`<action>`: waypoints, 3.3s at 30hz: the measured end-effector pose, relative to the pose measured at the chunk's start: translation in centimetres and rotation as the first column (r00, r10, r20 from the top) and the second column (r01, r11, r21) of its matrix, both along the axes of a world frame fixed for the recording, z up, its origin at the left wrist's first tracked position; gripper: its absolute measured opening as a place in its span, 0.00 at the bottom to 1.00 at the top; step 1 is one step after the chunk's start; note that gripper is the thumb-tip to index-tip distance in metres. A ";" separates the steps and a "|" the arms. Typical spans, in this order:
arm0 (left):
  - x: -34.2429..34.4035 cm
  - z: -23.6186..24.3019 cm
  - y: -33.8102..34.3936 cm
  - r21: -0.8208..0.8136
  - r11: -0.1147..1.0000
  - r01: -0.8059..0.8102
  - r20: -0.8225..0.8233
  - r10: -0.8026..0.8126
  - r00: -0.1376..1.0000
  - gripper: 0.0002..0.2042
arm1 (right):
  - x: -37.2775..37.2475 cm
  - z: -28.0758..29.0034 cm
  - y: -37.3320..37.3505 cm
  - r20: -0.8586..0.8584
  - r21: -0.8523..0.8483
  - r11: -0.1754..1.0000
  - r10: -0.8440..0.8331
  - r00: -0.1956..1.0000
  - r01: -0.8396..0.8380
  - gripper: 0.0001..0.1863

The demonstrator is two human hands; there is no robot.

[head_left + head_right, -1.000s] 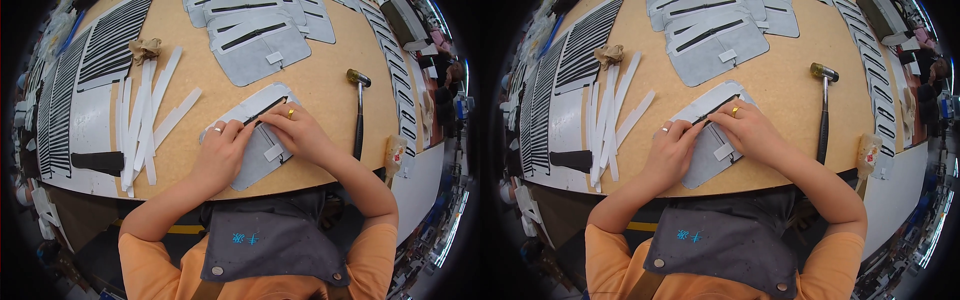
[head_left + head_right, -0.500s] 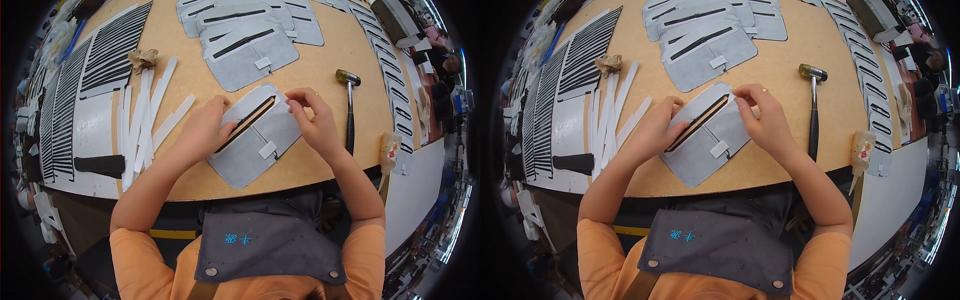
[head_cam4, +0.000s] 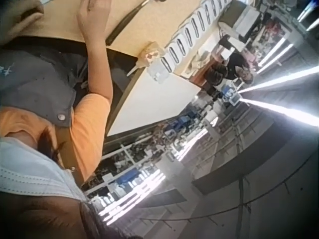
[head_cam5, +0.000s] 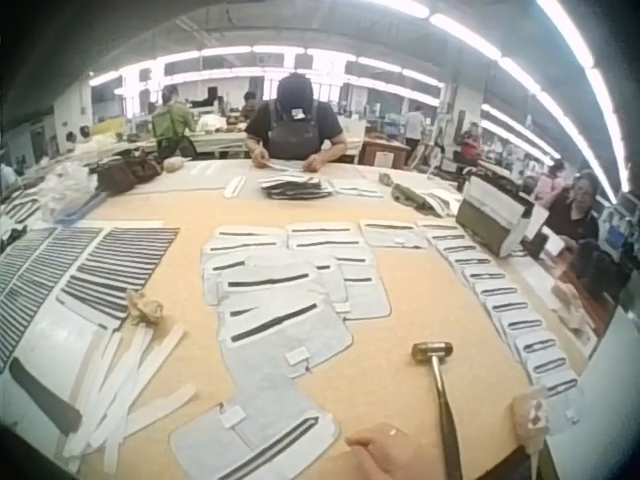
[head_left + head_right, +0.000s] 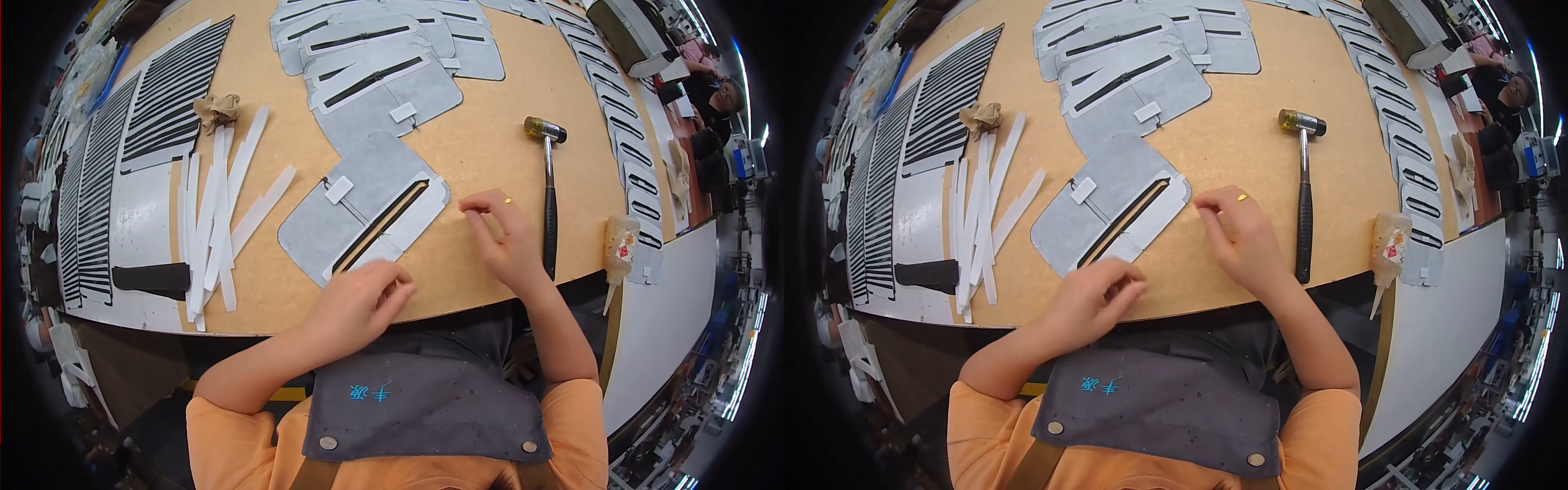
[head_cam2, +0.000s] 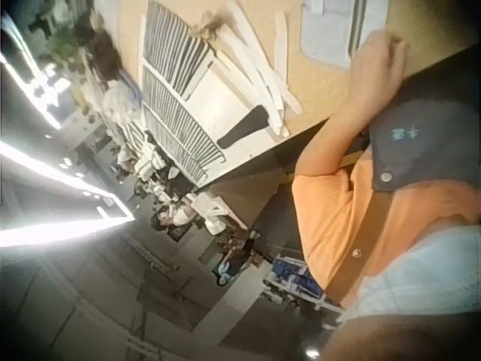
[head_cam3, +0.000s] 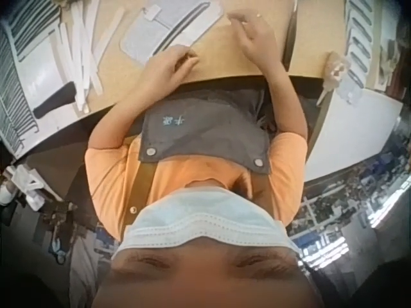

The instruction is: The recorder is assembling leather wallet components, applying glue to edges, and pressing them together using a mallet.

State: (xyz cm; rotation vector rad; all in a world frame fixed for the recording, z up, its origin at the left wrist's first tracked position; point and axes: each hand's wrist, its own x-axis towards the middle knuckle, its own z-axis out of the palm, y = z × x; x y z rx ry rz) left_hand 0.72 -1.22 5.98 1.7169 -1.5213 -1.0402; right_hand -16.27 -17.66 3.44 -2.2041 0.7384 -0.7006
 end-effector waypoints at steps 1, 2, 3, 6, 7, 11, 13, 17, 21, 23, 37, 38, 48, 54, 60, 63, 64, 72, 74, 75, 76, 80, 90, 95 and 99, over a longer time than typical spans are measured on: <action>0.2 -1.2 -0.6 -0.300 0.954 0.014 0.262 0.068 0.963 0.10 | 0.7 -0.4 0.3 0.008 0.021 0.998 0.055 0.998 -0.055 0.06; 0.5 -1.6 -1.4 -0.300 0.954 0.008 0.257 0.073 0.964 0.10 | 1.4 -0.8 0.7 0.016 0.041 0.993 0.109 0.994 -0.110 0.06; 0.5 -1.9 -2.2 -0.299 0.954 -0.008 0.393 0.131 0.910 0.11 | 2.0 -1.2 0.8 0.011 0.041 0.993 0.115 0.993 -0.115 0.06; -0.1 -2.8 -3.7 -0.231 0.970 -0.070 0.535 0.187 0.824 0.13 | 3.5 -1.7 -0.5 -0.032 -0.132 0.975 0.175 0.984 -0.178 0.08; -0.4 -3.0 -4.0 -0.157 0.982 -0.105 0.551 0.175 0.816 0.14 | 3.7 -1.8 -1.1 -0.066 -0.178 0.965 0.181 0.981 -0.190 0.08; 0.4 -2.7 -3.8 -0.158 0.974 -0.160 0.490 0.218 0.844 0.14 | 3.7 -0.8 -1.2 -0.129 0.037 0.972 0.235 0.963 -0.232 0.08; 1.4 -3.2 -3.1 -0.080 0.980 -0.180 0.277 0.196 0.941 0.13 | 3.5 -0.9 -1.0 -0.139 0.086 0.963 0.264 0.954 -0.254 0.08; 1.1 -3.7 -3.3 -0.149 0.976 -0.156 0.334 0.199 0.921 0.10 | 3.5 -1.0 -1.5 -0.161 0.155 0.941 0.324 0.932 -0.300 0.08; -0.1 -5.1 -3.7 -0.339 0.915 -0.219 0.319 0.331 0.888 0.08 | 3.5 -0.7 -1.8 -0.186 0.078 0.926 0.378 0.907 -0.370 0.08; -0.4 -5.5 -3.7 -0.358 0.908 -0.218 0.317 0.338 0.886 0.09 | 3.5 -0.7 -1.9 -0.211 0.075 0.916 0.401 0.891 -0.395 0.08; -1.0 -5.2 -3.6 -0.423 0.906 0.004 0.669 0.309 0.676 0.12 | 3.2 -1.3 -0.8 -0.179 -0.266 0.847 0.425 0.887 -0.460 0.14; -0.9 -5.0 -3.3 -0.422 0.906 0.007 0.669 0.306 0.677 0.12 | 3.4 -1.3 -0.3 -0.109 -0.181 0.866 0.453 0.885 -0.465 0.15; -0.6 -5.2 -0.2 -0.413 0.894 -0.173 0.464 0.370 0.805 0.13 | 3.3 -1.0 -0.1 -0.241 -0.270 0.834 0.425 0.872 -0.481 0.16; -0.7 -4.8 0.1 -0.425 0.905 -0.013 0.654 0.317 0.687 0.16 | 2.6 -0.9 -1.0 -0.424 -0.573 0.607 0.355 0.833 -0.551 0.18; -0.2 -4.5 1.6 -0.366 0.886 -0.285 0.422 0.431 0.797 0.14 | 4.8 -1.4 2.2 -0.101 -0.077 0.858 0.501 0.860 -0.508 0.16; 0.3 -4.1 2.4 -0.304 0.891 -0.337 0.370 0.437 0.820 0.11 | 5.4 -1.5 1.9 -0.210 -0.136 0.817 0.529 0.822 -0.560 0.15; 0.4 -4.1 2.6 -0.302 0.893 -0.333 0.365 0.431 0.825 0.09 | 5.6 -1.3 1.8 -0.229 -0.115 0.804 0.550 0.803 -0.584 0.15; 0.7 -4.7 2.8 -0.364 0.873 -0.325 0.298 0.440 0.847 0.10 | 6.6 0.0 1.7 -0.313 0.082 0.785 0.605 0.732 -0.614 0.12; 0.7 -4.8 2.9 -0.382 0.870 -0.311 0.303 0.436 0.847 0.11 | 6.7 0.1 1.9 -0.362 0.040 0.785 0.589 0.723 -0.619 0.12; 0.6 -4.9 2.9 -0.406 0.868 -0.287 0.337 0.434 0.836 0.11 | 6.8 0.1 1.8 -0.363 0.042 0.784 0.590 0.721 -0.620 0.12; 0.6 -4.9 2.9 -0.430 0.865 -0.260 0.371 0.431 0.822 0.12 | 6.9 0.2 1.7 -0.358 0.069 0.775 0.607 0.710 -0.628 0.13; 0.6 -4.8 2.8 -0.458 0.858 -0.233 0.397 0.431 0.810 0.12 | 7.3 0.5 1.3 -0.380 0.141 0.751 0.642 0.665 -0.645 0.14; 1.2 -4.4 2.9 -0.322 0.894 -0.311 0.284 0.405 0.869 0.10 | 6.5 0.1 1.6 -0.312 0.061 0.779 0.609 0.729 -0.624 0.12; 0.8 -4.7 3.0 -0.371 0.894 -0.251 0.385 0.394 0.835 0.10 | 6.0 -0.5 2.2 -0.308 -0.160 0.756 0.572 0.760 -0.634 0.14; 0.9 -4.8 3.0 -0.399 0.901 -0.168 0.461 0.356 0.813 0.11 | 5.4 -0.8 2.6 -0.323 -0.324 0.701 0.550 0.770 -0.636 0.16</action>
